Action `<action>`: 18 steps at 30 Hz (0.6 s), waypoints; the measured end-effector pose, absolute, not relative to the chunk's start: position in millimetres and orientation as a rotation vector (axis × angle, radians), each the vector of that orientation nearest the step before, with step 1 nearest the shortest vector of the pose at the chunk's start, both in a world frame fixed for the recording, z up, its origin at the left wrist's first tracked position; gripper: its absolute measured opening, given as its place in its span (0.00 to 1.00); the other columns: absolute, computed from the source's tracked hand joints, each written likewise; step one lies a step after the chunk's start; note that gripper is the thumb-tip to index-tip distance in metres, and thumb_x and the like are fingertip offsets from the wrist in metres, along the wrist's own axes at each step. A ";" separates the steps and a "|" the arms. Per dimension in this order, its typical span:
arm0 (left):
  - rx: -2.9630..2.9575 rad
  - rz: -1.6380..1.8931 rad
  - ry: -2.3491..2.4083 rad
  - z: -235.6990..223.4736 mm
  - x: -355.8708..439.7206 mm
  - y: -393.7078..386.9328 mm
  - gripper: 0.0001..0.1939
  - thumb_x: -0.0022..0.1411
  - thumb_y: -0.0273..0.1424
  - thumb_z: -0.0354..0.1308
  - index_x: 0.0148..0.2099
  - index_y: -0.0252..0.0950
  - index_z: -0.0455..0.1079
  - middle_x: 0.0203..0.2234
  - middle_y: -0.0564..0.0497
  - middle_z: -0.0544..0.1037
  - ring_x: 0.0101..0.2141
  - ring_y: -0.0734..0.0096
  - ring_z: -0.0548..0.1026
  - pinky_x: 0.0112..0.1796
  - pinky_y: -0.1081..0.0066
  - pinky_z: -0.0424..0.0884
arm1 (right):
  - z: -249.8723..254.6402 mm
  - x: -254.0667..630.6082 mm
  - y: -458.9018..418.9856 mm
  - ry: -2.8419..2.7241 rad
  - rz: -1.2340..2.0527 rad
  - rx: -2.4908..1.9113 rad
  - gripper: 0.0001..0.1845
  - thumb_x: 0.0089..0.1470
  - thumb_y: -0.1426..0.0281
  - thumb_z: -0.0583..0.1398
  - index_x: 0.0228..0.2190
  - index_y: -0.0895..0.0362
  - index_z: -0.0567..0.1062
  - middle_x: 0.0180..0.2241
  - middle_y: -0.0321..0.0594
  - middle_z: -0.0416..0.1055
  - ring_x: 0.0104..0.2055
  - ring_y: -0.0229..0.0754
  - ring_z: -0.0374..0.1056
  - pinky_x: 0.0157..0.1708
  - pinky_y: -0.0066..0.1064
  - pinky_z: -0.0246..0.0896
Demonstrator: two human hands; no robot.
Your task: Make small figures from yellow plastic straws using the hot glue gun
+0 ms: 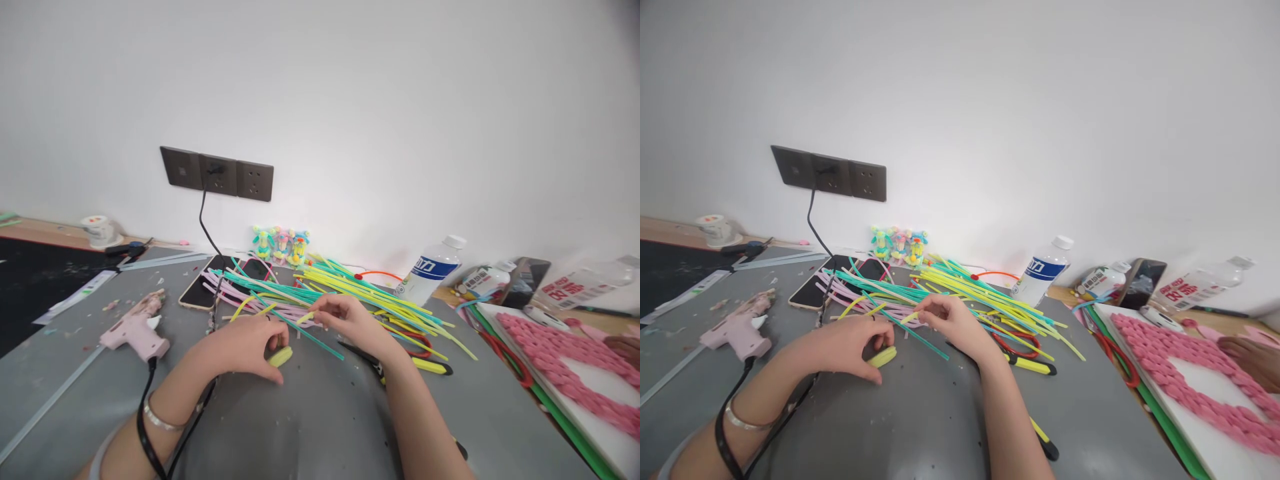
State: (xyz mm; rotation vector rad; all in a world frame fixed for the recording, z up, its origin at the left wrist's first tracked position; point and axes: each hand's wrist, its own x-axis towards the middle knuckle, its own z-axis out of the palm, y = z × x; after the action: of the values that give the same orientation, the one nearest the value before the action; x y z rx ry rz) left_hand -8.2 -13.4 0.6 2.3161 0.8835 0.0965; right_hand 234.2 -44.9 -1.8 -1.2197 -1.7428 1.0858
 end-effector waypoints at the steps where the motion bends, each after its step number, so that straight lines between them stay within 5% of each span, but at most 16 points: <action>1: 2.332 0.090 0.865 0.6 -8.4 -14.2 0.15 0.44 0.34 0.69 0.36 0.40 0.72 0.29 0.56 0.74 0.30 0.68 0.70 0.28 0.73 0.57 | -2.3 234.6 -44.5 -1.734 1.085 -1.229 0.09 0.58 0.64 0.63 0.34 0.57 0.80 0.25 0.35 0.71 0.25 0.37 0.63 0.25 0.27 0.57; 6: 2.353 0.134 0.765 -0.9 -5.8 -16.8 0.04 0.52 0.26 0.59 0.32 0.39 0.72 0.28 0.54 0.76 0.31 0.68 0.71 0.32 0.72 0.59 | -1.3 233.2 -45.1 -1.731 1.092 -1.265 0.09 0.59 0.64 0.61 0.34 0.56 0.79 0.25 0.34 0.70 0.26 0.37 0.62 0.26 0.28 0.55; 18: 2.294 0.516 0.784 0.6 2.4 -12.9 0.11 0.57 0.24 0.56 0.41 0.38 0.74 0.31 0.54 0.77 0.29 0.72 0.72 0.32 0.74 0.64 | -0.6 234.2 -42.9 -1.714 0.994 -1.305 0.15 0.59 0.57 0.60 0.33 0.57 0.77 0.27 0.37 0.72 0.28 0.40 0.65 0.29 0.30 0.59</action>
State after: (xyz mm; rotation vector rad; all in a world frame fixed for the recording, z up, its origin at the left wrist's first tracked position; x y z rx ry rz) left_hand 2.4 -12.9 0.6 2.2936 0.7837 0.5163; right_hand 234.2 -42.9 -0.6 -1.3050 -1.7144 0.9937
